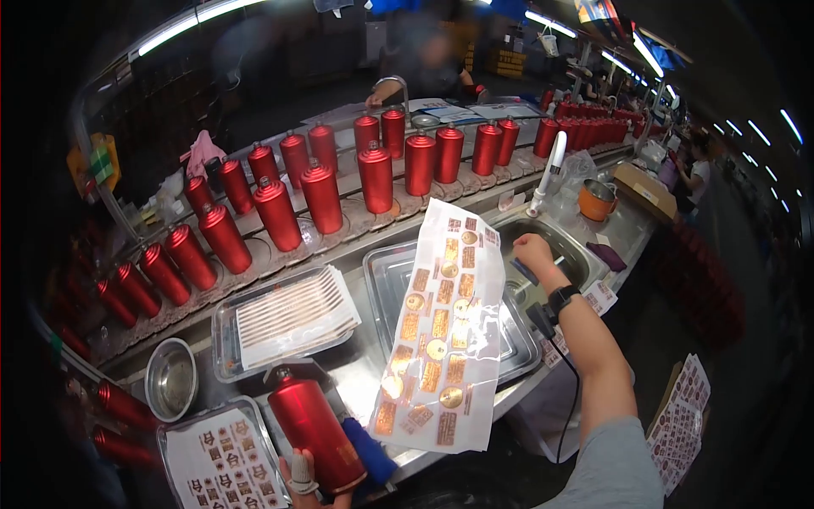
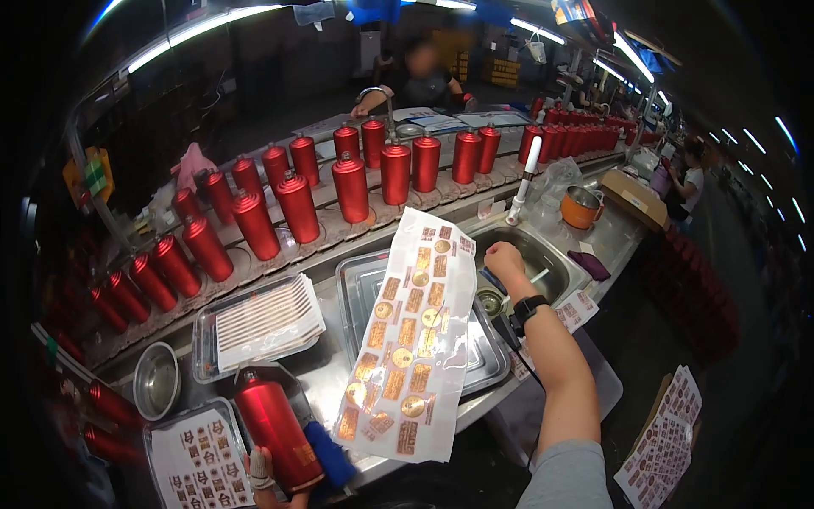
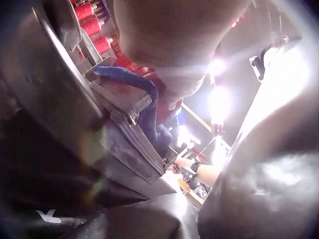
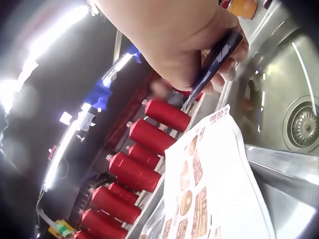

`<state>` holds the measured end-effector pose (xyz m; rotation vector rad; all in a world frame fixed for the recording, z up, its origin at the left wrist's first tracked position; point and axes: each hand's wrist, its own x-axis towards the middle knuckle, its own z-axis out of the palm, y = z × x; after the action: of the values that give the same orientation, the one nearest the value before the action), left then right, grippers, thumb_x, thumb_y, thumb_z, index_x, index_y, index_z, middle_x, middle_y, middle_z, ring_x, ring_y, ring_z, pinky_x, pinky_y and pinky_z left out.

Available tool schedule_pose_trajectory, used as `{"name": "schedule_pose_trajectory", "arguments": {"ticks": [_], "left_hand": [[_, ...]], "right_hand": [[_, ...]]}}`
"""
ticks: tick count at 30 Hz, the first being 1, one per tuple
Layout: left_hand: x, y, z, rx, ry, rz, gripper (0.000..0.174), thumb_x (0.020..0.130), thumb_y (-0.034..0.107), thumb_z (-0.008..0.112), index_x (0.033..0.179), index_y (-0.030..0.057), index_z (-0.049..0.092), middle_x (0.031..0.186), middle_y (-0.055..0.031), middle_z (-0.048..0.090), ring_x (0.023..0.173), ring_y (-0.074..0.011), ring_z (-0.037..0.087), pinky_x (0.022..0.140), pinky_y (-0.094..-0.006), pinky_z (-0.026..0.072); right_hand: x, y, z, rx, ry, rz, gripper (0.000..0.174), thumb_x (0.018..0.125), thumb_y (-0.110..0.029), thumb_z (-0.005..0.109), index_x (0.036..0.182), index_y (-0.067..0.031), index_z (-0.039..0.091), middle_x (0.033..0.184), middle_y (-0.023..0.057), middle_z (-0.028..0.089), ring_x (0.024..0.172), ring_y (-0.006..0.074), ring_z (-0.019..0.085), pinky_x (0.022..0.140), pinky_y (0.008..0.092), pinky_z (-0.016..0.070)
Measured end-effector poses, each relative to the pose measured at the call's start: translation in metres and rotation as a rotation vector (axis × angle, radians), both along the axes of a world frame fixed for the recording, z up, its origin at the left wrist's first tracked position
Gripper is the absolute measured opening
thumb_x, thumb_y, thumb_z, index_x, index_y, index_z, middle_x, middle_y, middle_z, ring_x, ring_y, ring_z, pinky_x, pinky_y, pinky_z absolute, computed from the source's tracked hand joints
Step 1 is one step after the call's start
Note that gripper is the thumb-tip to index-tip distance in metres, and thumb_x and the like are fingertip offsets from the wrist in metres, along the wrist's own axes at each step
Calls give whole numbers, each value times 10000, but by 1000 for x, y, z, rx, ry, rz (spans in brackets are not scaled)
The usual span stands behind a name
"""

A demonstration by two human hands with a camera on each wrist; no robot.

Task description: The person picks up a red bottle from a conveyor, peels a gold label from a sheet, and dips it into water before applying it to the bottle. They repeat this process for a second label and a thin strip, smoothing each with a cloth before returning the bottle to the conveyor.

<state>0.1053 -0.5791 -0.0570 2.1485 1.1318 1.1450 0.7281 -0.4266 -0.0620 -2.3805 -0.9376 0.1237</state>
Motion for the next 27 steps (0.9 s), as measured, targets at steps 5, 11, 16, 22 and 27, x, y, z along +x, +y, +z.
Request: {"name": "schedule_pose_trajectory", "arguments": {"ticks": [5, 11, 16, 22, 27], "left_hand": [[-12, -1, -16, -7, 6, -1, 766, 848, 4, 749, 1485, 0, 323, 1450, -181, 467, 1313, -293, 490, 1074, -426, 438], [-27, -5, -48, -767, -572, 163, 414, 1006, 317, 538, 1367, 117, 495, 1366, -67, 556, 1258, -240, 517, 1066, -463, 415], [-18, -6, -46, -330, -283, 214, 417, 986, 335, 556, 1341, 119, 524, 1326, -82, 580, 1214, -261, 538, 1030, -463, 424], [-21, -10, -39, -664, -466, 225, 442, 974, 322, 577, 1339, 82, 518, 1300, -107, 586, 1157, -277, 567, 964, -454, 468], [-20, -9, -32, -608, -401, 208, 489, 936, 231, 621, 1372, 58, 482, 1346, -127, 549, 1213, -289, 528, 999, -446, 448]], "right_hand": [[20, 42, -8, -155, 50, -151, 361, 767, -286, 726, 998, -8, 734, 1058, 230, 705, 1040, 380, 673, 886, 439, 531], [62, 87, -47, -112, 214, -109, 573, 695, -404, 827, 950, 94, 705, 926, 229, 722, 847, 333, 722, 722, 406, 563], [93, 108, -73, -79, 470, -64, 550, 657, -368, 886, 869, 104, 699, 796, 156, 712, 618, 254, 681, 537, 411, 538], [102, 102, -59, -97, 487, -153, 387, 663, -247, 887, 753, 75, 692, 669, 109, 665, 530, 206, 607, 468, 405, 470], [121, 52, -52, -349, 208, -289, 458, 706, -401, 884, 831, 11, 726, 847, 146, 729, 706, 282, 716, 679, 404, 570]]}}
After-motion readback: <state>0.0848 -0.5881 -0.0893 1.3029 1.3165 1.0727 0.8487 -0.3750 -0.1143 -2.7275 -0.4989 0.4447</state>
